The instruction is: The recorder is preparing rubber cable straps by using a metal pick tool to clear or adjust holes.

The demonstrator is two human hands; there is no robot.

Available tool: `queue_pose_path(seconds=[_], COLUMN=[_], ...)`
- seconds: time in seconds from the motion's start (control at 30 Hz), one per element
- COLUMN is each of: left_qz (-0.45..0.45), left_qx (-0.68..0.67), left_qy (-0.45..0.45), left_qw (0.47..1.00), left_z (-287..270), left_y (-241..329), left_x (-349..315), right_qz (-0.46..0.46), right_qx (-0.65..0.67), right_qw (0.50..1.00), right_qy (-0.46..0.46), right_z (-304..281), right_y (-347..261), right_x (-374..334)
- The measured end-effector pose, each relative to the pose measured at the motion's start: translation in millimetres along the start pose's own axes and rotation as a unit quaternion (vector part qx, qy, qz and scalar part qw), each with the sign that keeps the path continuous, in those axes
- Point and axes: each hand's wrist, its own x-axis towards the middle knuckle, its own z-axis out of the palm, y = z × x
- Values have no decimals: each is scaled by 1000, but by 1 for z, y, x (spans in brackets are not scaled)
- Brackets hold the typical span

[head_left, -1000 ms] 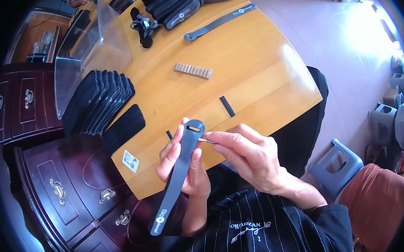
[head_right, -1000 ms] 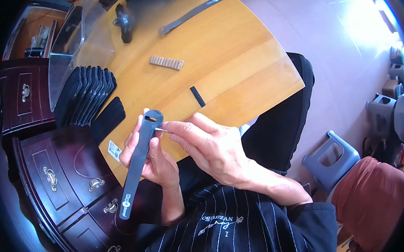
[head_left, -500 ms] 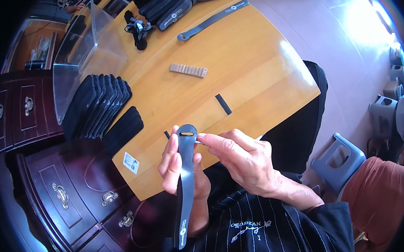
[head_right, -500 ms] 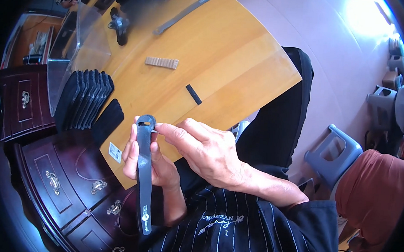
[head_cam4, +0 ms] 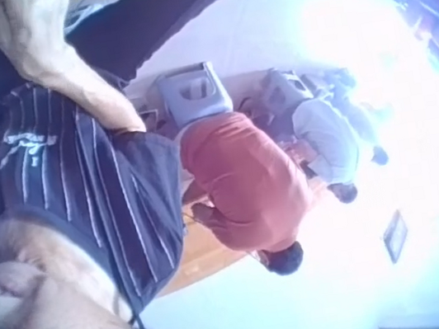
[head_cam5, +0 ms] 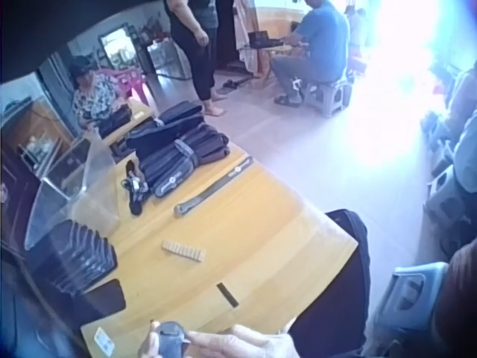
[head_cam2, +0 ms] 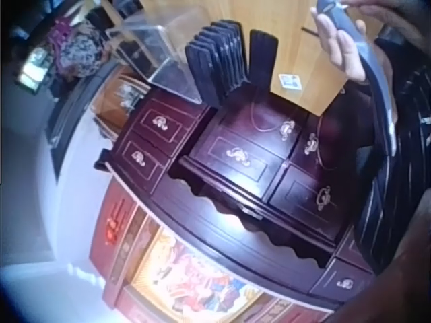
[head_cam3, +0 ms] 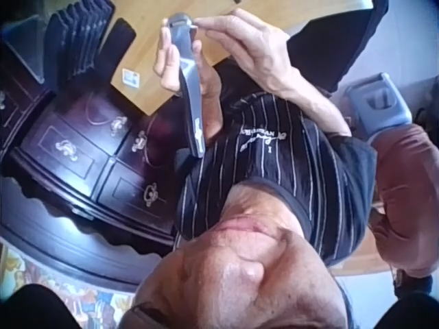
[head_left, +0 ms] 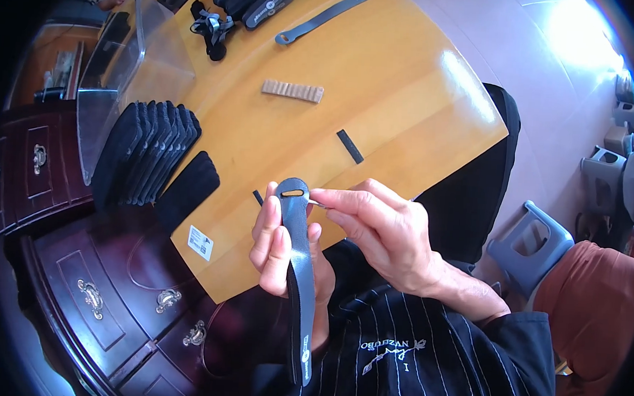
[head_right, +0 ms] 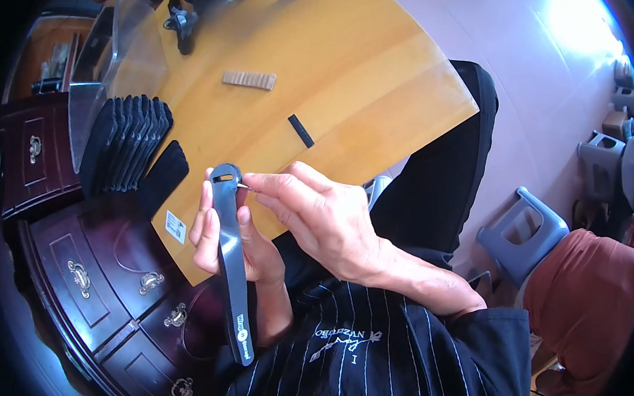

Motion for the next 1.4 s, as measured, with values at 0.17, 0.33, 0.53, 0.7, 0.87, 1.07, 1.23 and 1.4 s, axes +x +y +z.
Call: queue_pose_path(seconds=[0.17,0.33,0.53,0.7,0.87,1.07,1.23,1.4], left_qz=[9,20,-94,-231,-431,-445,-462,-462], left_qx=[-10,25,-167,-322,-495,-501,-438,-437], left_qy=[-2,-34,-62,-150,-68,-74,-142,-145], left_qw=[1000,999,980,906,751,738,758,758], left_z=[-4,-7,-27,-35,-13,7,3,0], left_y=[-2,1,-4,-6,13,28,28,26], left_x=[-1,-3,8,27,26,21,23,19], right_qz=[306,-39,-83,-132,-46,15,51,35], right_qx=[393,-51,-145,-166,-31,-38,63,0], right_qw=[863,998,980,960,992,992,993,997], right_qy=[-83,10,-112,-180,-116,-119,-85,-66], right_z=[-13,-6,-40,-56,-56,-70,-65,-59], right_y=[-2,6,-1,-3,-7,-12,0,6], right_x=[6,6,23,27,19,8,2,3])
